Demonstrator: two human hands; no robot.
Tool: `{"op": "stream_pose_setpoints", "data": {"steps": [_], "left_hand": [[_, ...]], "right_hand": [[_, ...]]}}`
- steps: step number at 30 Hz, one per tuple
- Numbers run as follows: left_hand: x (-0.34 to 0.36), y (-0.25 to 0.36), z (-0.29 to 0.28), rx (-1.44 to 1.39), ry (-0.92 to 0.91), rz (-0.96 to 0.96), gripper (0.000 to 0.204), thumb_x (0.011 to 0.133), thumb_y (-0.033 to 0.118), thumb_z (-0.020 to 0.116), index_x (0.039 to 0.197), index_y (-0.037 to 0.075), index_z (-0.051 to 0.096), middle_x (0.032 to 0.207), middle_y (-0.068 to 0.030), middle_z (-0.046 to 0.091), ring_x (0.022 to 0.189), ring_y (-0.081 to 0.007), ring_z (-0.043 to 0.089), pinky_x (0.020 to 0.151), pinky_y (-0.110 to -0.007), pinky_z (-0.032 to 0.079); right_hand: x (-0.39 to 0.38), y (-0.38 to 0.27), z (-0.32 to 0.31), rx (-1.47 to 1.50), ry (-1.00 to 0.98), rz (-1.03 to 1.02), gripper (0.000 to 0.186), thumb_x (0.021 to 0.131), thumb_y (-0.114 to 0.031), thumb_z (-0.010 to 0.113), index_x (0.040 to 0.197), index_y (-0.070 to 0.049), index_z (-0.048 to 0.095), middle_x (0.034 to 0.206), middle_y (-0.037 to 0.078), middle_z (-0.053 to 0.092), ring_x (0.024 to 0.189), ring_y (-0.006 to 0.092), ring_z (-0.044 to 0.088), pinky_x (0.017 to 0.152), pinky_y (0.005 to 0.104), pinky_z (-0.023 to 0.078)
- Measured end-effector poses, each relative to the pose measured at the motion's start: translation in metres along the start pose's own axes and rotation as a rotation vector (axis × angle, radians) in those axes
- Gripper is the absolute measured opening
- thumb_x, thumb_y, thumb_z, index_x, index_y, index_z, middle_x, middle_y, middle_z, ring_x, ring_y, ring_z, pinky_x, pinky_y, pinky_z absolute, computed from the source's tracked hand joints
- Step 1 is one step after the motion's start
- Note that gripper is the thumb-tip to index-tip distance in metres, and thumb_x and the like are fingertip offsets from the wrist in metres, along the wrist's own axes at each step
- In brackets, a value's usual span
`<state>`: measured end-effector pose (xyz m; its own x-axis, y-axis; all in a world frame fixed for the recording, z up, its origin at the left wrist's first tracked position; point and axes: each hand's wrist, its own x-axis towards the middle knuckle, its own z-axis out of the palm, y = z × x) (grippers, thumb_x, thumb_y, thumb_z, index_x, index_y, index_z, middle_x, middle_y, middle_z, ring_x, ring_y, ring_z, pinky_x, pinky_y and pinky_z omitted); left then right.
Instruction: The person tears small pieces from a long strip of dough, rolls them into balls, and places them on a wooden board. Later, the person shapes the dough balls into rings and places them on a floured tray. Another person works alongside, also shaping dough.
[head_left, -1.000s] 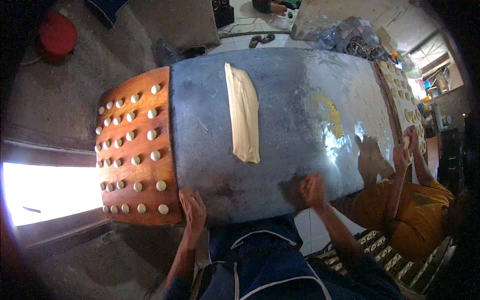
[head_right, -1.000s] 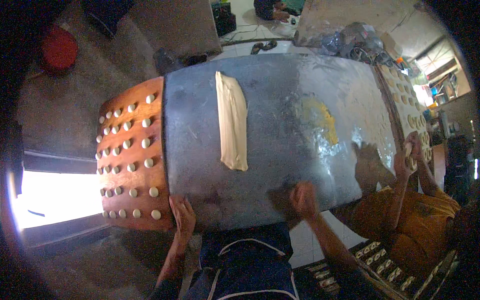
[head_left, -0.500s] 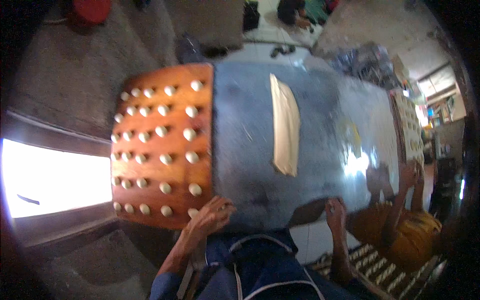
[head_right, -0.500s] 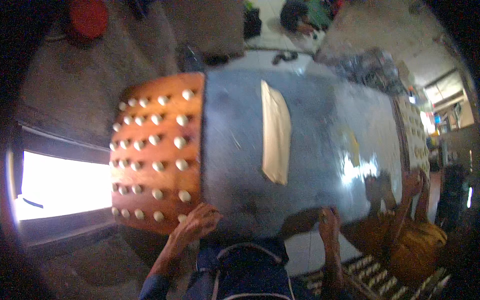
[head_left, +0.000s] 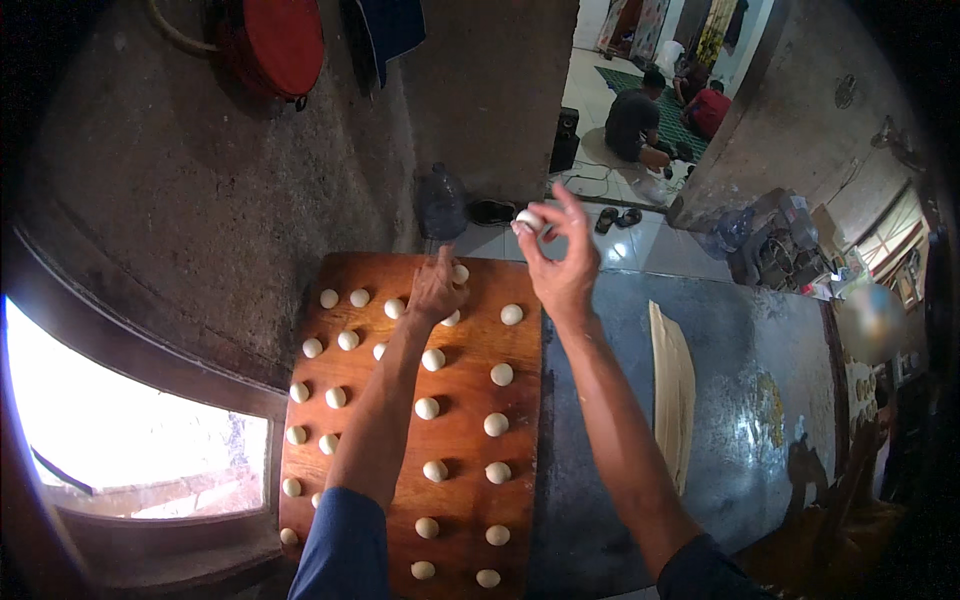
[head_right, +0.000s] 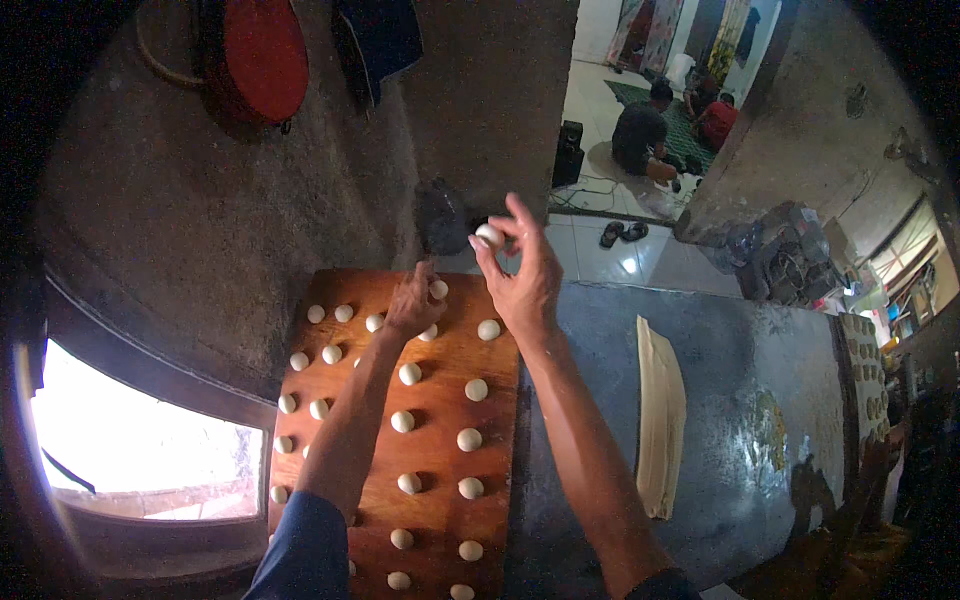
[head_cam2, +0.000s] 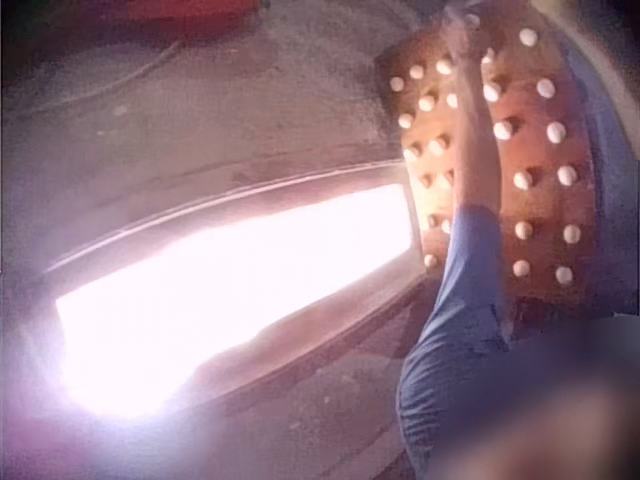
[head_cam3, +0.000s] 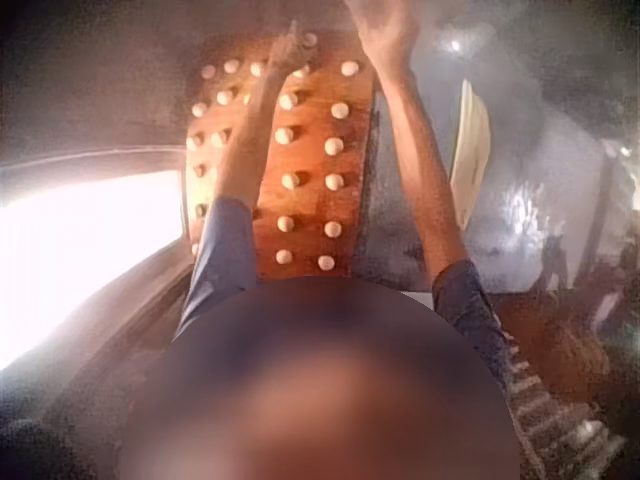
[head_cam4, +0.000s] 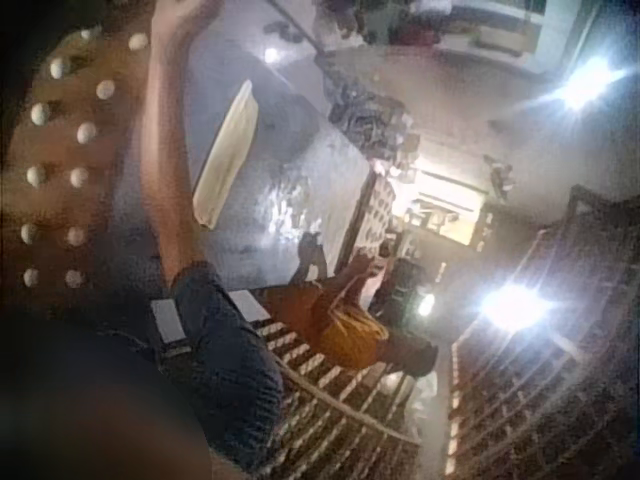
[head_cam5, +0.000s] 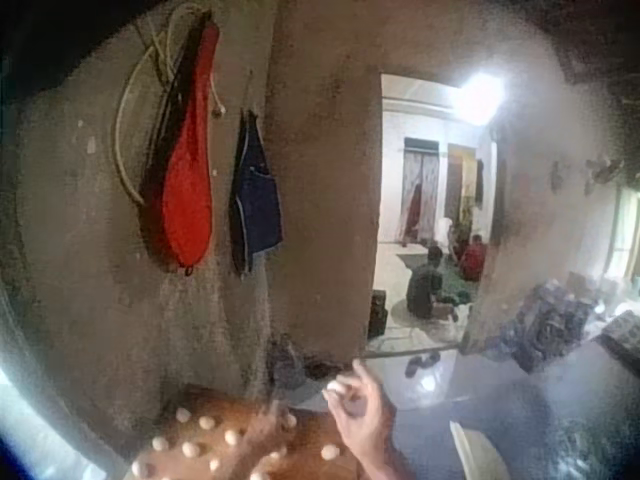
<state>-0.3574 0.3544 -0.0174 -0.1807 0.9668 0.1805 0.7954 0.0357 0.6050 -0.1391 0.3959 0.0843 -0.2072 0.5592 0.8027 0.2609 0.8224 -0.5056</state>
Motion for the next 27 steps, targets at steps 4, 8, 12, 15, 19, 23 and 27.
{"op": "stream_pose_setpoints", "data": {"steps": [4,8,12,15,19,23,27], "left_hand": [[-0.039,0.031,-0.030,-0.067,0.126,0.096,0.104,0.076,0.016,0.081,0.159,0.010,0.018,0.148,-0.0243,0.047,0.137,-0.0421,0.046,0.113,-0.044,0.037],[-0.146,0.085,-0.067,-0.265,0.186,-0.095,0.026,0.088,0.014,0.073,0.108,0.000,0.065,0.113,-0.0207,0.068,0.108,-0.0347,0.065,0.093,-0.043,0.050],[-0.259,0.200,-0.037,-0.591,-0.145,-0.440,0.020,0.098,0.015,0.065,0.087,-0.001,0.067,0.076,-0.0121,0.069,0.072,-0.0200,0.065,0.066,-0.034,0.050],[-0.330,0.259,0.050,-0.710,-0.244,-0.241,0.017,0.100,0.008,0.057,0.103,-0.002,0.071,0.084,-0.0135,0.072,0.082,-0.0212,0.071,0.071,-0.033,0.056],[-0.373,0.312,0.113,-0.720,-0.555,-0.175,0.026,0.101,0.010,0.057,0.123,-0.001,0.066,0.099,-0.0169,0.073,0.094,-0.0249,0.073,0.077,-0.036,0.059],[-0.360,0.319,0.184,-0.785,-0.684,-0.596,0.035,0.105,0.026,0.054,0.121,-0.005,0.064,0.105,-0.0181,0.071,0.095,-0.0257,0.072,0.076,-0.038,0.059],[-0.315,0.371,0.203,-1.273,-0.553,-1.110,0.045,0.108,0.038,0.045,0.113,-0.004,0.062,0.099,-0.0132,0.068,0.087,-0.0236,0.069,0.082,-0.040,0.057]], "right_hand": [[-0.062,0.040,0.009,-0.462,-0.310,0.240,0.076,0.084,-0.018,0.083,0.146,-0.002,0.043,0.122,0.019,0.068,0.113,0.0319,0.065,0.092,0.0396,0.051],[-0.110,-0.048,-0.108,-0.179,-0.185,0.414,0.070,0.089,-0.022,0.078,0.146,0.001,0.043,0.120,0.018,0.065,0.115,0.0357,0.061,0.099,0.0467,0.048],[-0.239,-0.080,-0.261,-0.384,-0.289,0.765,0.056,0.093,-0.022,0.074,0.143,-0.007,0.051,0.126,0.016,0.063,0.120,0.0349,0.058,0.100,0.0482,0.048],[-0.287,-0.085,-0.364,-0.532,-0.460,0.848,0.053,0.093,-0.023,0.073,0.140,-0.009,0.054,0.131,0.016,0.060,0.125,0.0360,0.055,0.102,0.0493,0.047],[-0.296,-0.052,-0.402,-0.435,-0.625,0.702,0.052,0.091,-0.023,0.074,0.137,-0.007,0.057,0.136,0.018,0.056,0.127,0.0384,0.053,0.106,0.0479,0.046],[-0.293,-0.011,-0.384,-0.171,-0.731,0.699,0.047,0.091,-0.021,0.073,0.134,-0.007,0.059,0.133,0.016,0.058,0.122,0.0384,0.056,0.105,0.0468,0.047],[-0.300,-0.073,-0.392,-0.070,-0.608,0.692,0.036,0.093,-0.021,0.073,0.123,-0.004,0.064,0.122,0.015,0.063,0.102,0.0322,0.066,0.087,0.0441,0.055]]}}
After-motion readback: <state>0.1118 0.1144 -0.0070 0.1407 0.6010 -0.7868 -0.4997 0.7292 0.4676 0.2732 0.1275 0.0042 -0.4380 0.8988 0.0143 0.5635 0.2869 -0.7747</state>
